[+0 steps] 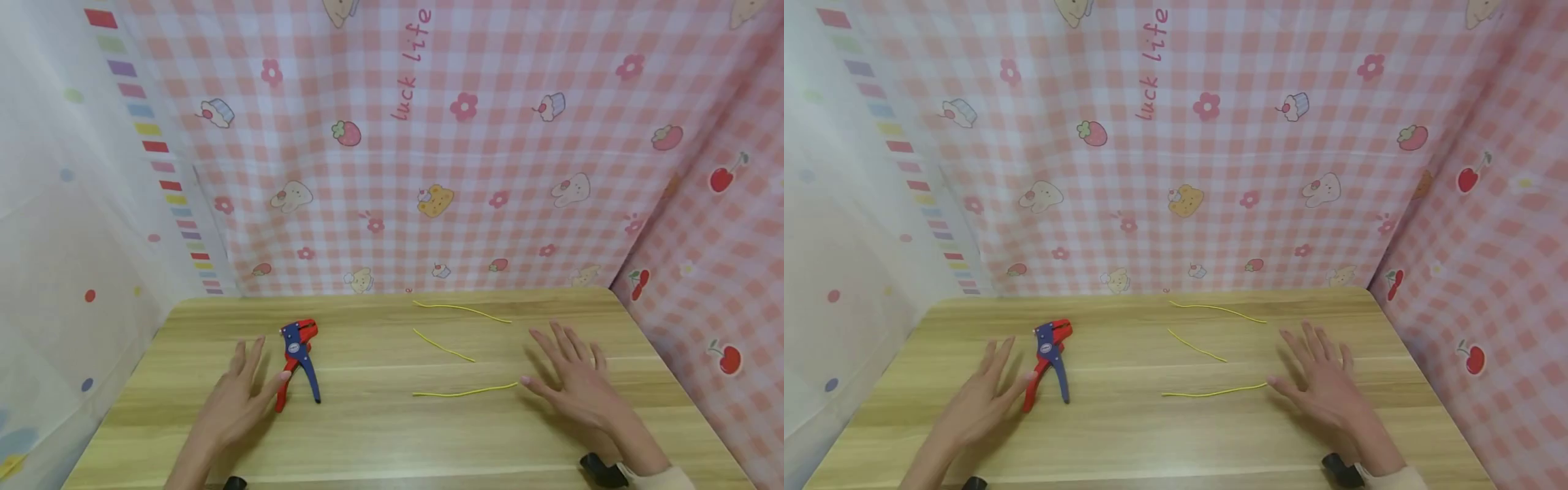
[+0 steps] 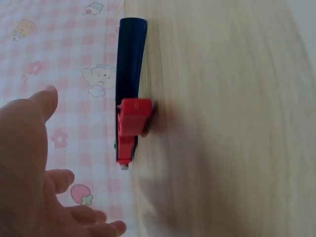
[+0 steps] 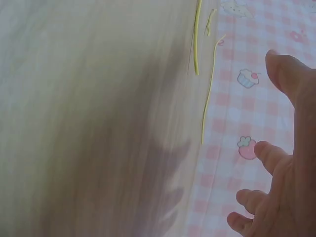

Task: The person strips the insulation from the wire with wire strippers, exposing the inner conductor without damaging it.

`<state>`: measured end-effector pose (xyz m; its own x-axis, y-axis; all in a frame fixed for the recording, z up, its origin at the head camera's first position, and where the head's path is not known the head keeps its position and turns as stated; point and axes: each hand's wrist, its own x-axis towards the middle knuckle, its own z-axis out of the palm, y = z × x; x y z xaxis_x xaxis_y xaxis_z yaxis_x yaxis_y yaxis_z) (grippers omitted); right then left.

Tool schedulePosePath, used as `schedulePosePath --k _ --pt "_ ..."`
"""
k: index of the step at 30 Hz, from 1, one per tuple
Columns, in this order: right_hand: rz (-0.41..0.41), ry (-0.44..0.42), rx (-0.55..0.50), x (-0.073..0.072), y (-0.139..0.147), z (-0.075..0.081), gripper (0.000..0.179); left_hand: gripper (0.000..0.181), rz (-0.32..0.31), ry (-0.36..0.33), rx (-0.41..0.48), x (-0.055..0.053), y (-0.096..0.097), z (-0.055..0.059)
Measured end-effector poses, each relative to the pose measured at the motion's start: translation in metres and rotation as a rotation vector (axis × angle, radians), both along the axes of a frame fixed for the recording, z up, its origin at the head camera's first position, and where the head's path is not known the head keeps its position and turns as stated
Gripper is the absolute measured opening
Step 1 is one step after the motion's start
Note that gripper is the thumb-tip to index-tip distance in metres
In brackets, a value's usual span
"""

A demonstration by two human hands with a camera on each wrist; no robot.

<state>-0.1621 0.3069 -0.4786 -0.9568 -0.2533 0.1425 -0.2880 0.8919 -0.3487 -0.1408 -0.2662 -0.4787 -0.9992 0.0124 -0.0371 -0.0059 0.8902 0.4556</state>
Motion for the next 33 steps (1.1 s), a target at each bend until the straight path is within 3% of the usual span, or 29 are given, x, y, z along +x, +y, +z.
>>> schedulePosePath --k 5,13,20,30,33 --pt "0.018 0.014 -0.005 -0.002 -0.007 -0.004 0.087 0.090 0.024 0.042 0.013 -0.005 0.006 0.000" --pt "0.068 0.015 -0.044 -0.001 -0.019 -0.007 0.085 0.092 0.091 0.043 0.047 -0.007 0.015 0.002" --pt "0.104 0.016 -0.074 -0.002 -0.031 -0.009 0.082 0.085 0.159 0.077 0.201 -0.012 0.019 0.000" --pt "0.131 0.021 -0.114 -0.005 -0.052 -0.012 0.079 0.068 0.157 0.189 0.302 -0.016 0.027 -0.007" --pt "0.136 0.022 -0.132 -0.004 -0.058 -0.013 0.077 0.067 0.151 0.174 0.321 -0.020 0.032 -0.009"
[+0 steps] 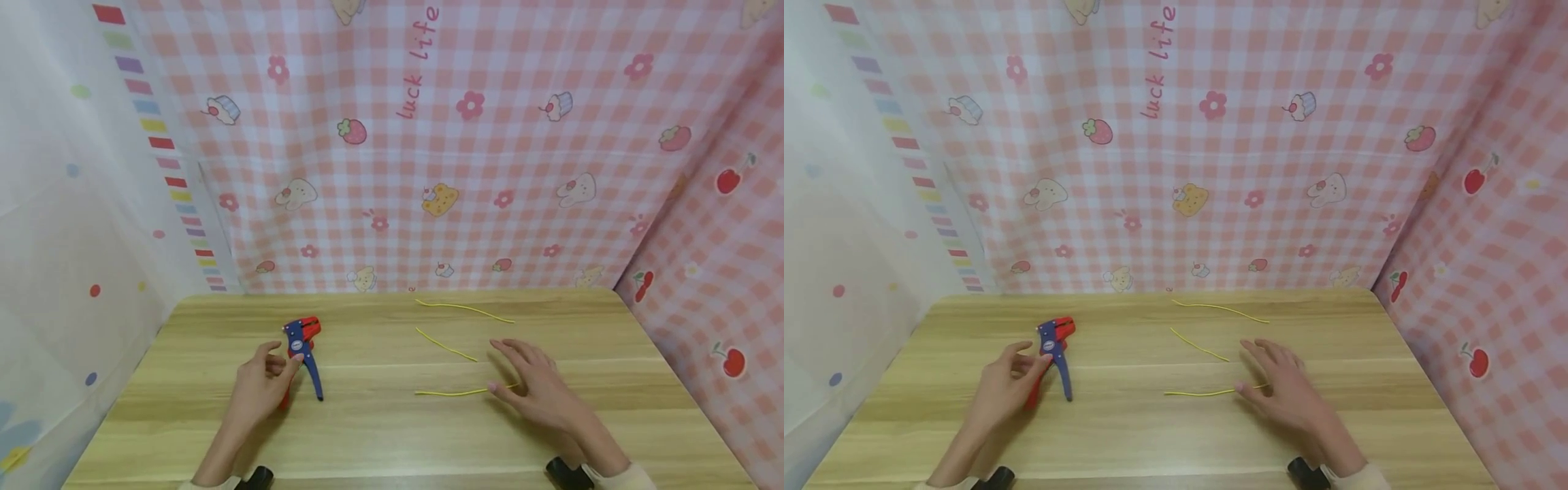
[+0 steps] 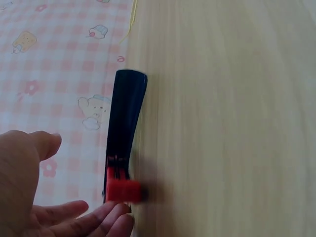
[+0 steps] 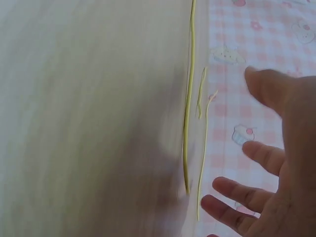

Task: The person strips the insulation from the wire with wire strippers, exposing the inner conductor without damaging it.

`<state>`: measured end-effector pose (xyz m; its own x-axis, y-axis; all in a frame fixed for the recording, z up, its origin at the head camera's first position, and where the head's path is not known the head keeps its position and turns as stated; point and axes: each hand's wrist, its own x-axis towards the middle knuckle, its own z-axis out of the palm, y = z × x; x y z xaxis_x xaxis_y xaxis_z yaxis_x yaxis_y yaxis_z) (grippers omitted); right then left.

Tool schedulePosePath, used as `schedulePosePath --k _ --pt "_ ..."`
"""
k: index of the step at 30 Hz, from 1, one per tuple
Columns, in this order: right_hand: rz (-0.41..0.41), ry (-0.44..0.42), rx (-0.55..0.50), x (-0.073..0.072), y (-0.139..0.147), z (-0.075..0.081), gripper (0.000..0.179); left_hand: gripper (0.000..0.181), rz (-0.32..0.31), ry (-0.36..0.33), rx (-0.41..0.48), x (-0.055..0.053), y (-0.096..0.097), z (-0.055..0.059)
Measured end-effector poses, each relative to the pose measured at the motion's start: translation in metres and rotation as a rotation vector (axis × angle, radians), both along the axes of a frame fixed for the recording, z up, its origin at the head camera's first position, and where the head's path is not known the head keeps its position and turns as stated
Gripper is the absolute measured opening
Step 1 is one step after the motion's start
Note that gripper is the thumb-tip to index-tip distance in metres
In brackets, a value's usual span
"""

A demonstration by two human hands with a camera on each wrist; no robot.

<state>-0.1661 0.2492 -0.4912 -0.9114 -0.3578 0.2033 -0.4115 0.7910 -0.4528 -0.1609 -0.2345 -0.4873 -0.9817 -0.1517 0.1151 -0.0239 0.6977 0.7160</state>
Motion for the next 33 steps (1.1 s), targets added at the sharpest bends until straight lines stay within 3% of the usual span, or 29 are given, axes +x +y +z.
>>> schedulePosePath --k 7,12,18,23,28,33 --pt "0.027 0.004 -0.020 0.000 -0.016 -0.001 0.069 0.083 -0.028 -0.109 0.002 -0.011 0.007 -0.008" --pt "0.035 -0.001 -0.026 0.001 -0.028 -0.004 0.059 0.085 -0.010 -0.152 -0.055 -0.016 0.010 -0.010" --pt "0.015 -0.008 -0.025 0.002 -0.043 -0.009 0.050 0.080 0.035 -0.212 -0.057 -0.019 0.012 -0.009" --pt "0.036 0.000 -0.042 0.001 -0.053 -0.011 0.035 0.072 0.059 -0.227 -0.037 -0.022 0.015 -0.005" --pt "0.036 -0.058 -0.041 -0.001 -0.061 -0.012 0.020 0.068 0.076 -0.239 -0.041 -0.021 0.018 -0.002" --pt "0.041 -0.085 -0.053 -0.004 -0.065 -0.010 0.018 0.066 0.069 -0.244 -0.077 -0.019 0.018 0.000"
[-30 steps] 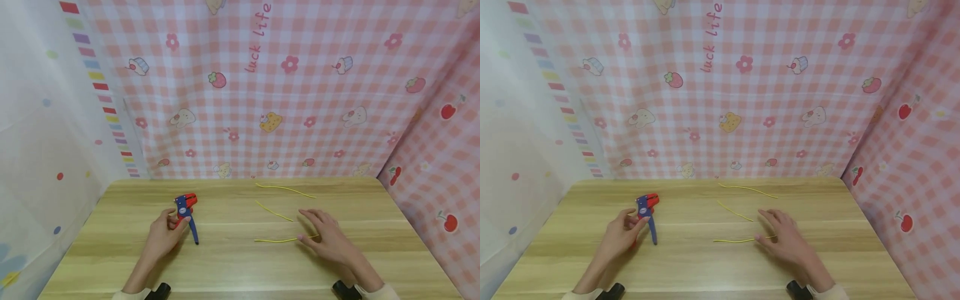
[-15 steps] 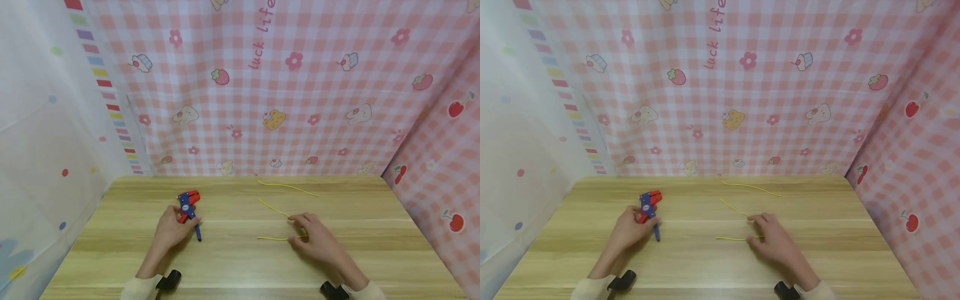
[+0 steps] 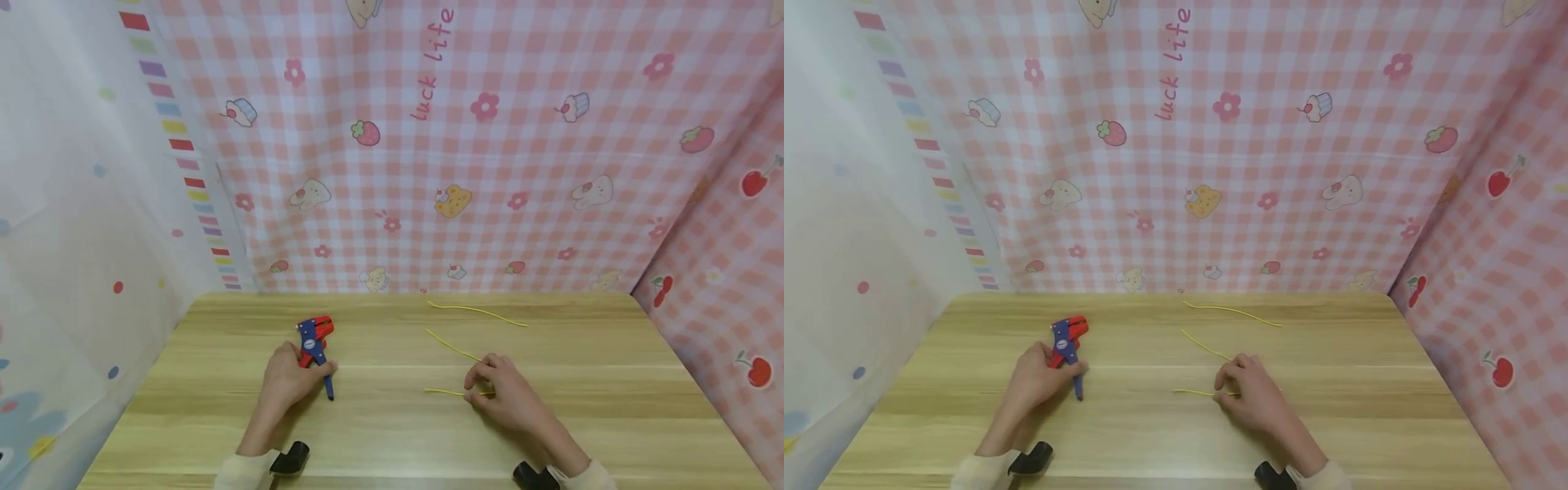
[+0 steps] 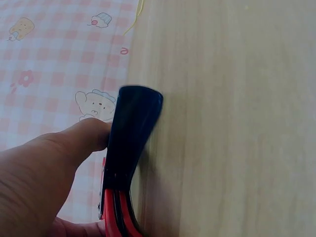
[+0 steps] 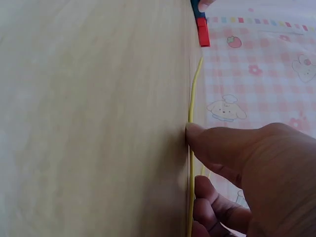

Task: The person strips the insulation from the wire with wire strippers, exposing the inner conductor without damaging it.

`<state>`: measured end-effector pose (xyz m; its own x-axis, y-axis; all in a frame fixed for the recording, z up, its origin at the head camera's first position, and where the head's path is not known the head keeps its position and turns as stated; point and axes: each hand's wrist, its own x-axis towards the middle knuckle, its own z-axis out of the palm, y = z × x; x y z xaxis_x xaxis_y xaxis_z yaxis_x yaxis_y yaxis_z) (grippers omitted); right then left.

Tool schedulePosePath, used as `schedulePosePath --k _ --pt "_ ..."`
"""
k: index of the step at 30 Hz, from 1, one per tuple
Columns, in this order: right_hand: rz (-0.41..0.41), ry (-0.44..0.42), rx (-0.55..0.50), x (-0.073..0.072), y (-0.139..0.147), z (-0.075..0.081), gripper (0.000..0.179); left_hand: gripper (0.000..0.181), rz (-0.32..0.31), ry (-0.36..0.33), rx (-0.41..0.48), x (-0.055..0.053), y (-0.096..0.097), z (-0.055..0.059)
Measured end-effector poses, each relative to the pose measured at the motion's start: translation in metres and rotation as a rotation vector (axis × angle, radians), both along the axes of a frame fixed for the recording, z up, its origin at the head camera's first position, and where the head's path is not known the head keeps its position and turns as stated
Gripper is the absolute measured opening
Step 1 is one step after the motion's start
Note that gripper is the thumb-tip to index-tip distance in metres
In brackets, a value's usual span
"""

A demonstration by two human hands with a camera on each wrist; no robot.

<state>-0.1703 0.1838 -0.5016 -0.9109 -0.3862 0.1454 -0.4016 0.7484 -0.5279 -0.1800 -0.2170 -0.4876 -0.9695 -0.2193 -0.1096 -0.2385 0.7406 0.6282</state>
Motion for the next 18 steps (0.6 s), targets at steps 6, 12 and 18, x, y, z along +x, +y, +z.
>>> schedulePosePath --k 6,12,18 --pt "0.023 -0.021 -0.014 0.001 -0.001 0.003 0.019 0.062 -0.003 -0.010 -0.034 -0.001 0.002 0.000" --pt "0.055 -0.009 0.015 0.001 -0.003 0.006 0.016 0.061 0.036 -0.032 -0.080 -0.002 0.002 -0.002" --pt "0.097 -0.051 -0.060 0.001 -0.001 0.011 0.017 0.062 0.071 -0.056 -0.049 0.000 0.005 -0.002"
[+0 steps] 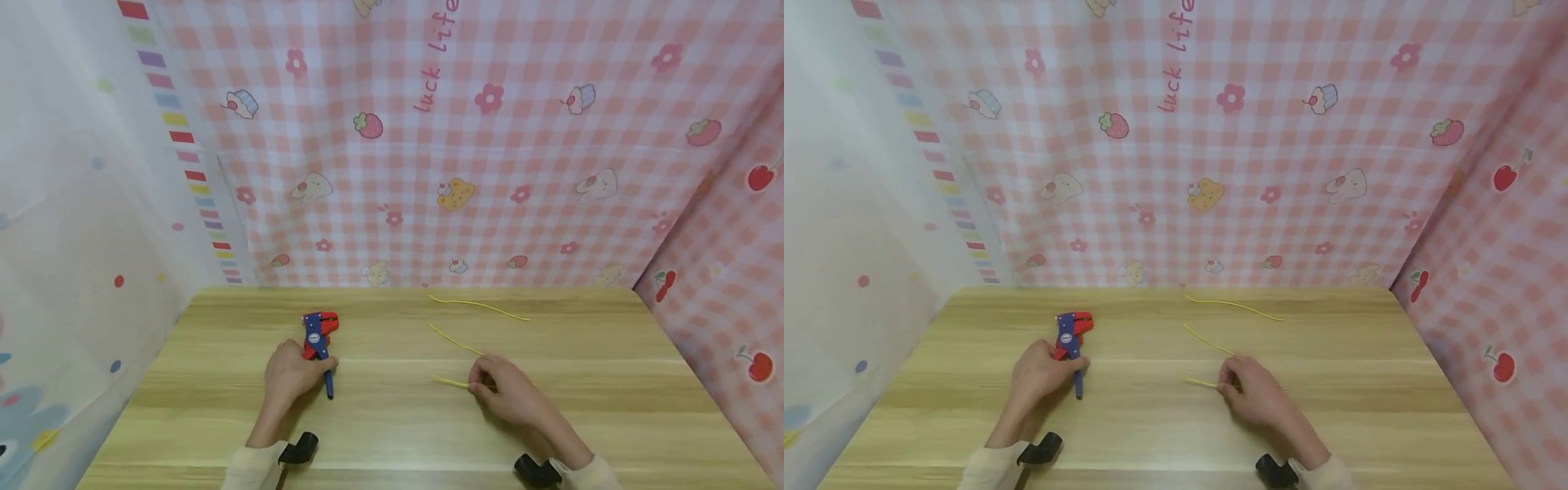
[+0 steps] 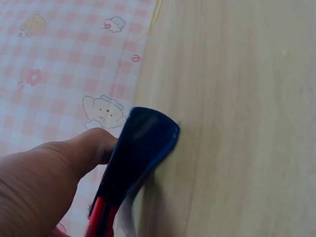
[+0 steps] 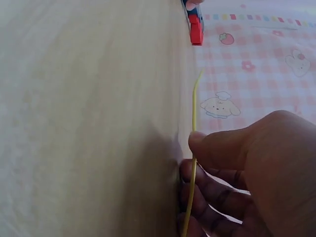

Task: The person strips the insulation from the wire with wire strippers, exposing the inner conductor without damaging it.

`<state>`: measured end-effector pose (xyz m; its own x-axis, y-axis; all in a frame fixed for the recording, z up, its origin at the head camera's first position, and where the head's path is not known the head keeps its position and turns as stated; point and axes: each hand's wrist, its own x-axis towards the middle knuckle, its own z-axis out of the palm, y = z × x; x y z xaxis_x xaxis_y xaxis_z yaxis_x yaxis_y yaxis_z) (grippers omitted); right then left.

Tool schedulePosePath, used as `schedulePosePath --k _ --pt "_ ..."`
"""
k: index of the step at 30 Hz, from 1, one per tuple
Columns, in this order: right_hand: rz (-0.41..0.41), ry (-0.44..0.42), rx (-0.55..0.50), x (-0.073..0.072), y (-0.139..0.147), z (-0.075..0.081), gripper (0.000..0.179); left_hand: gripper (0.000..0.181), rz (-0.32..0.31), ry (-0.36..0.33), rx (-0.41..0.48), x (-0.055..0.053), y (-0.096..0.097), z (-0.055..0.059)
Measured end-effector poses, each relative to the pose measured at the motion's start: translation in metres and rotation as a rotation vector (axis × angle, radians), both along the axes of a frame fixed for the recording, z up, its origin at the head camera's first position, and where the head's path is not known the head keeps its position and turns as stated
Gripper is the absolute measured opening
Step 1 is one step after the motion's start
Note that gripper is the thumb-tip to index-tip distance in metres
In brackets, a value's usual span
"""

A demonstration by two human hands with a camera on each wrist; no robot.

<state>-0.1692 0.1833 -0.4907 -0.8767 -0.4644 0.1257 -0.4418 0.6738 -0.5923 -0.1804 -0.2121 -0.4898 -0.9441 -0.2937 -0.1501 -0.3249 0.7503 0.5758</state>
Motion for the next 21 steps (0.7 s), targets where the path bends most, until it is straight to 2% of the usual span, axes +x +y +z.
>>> schedulePosePath --k 5,8,14,17,21 --pt "0.016 -0.066 -0.039 -0.004 0.005 -0.001 0.013 0.062 0.002 0.003 0.018 0.005 0.003 0.004" --pt "0.021 -0.062 -0.058 -0.006 0.005 -0.002 0.008 0.062 -0.006 0.002 0.032 0.008 0.004 0.006" --pt "0.000 -0.024 -0.062 -0.008 0.007 0.001 0.017 0.058 -0.027 -0.034 0.049 0.012 0.005 0.010" --pt "-0.023 -0.010 -0.068 -0.009 0.010 0.002 0.017 0.052 -0.045 -0.050 0.045 0.012 0.008 0.010" --pt "-0.034 -0.018 -0.083 -0.010 0.016 0.003 0.017 0.043 -0.077 -0.030 0.025 0.010 0.012 0.006"
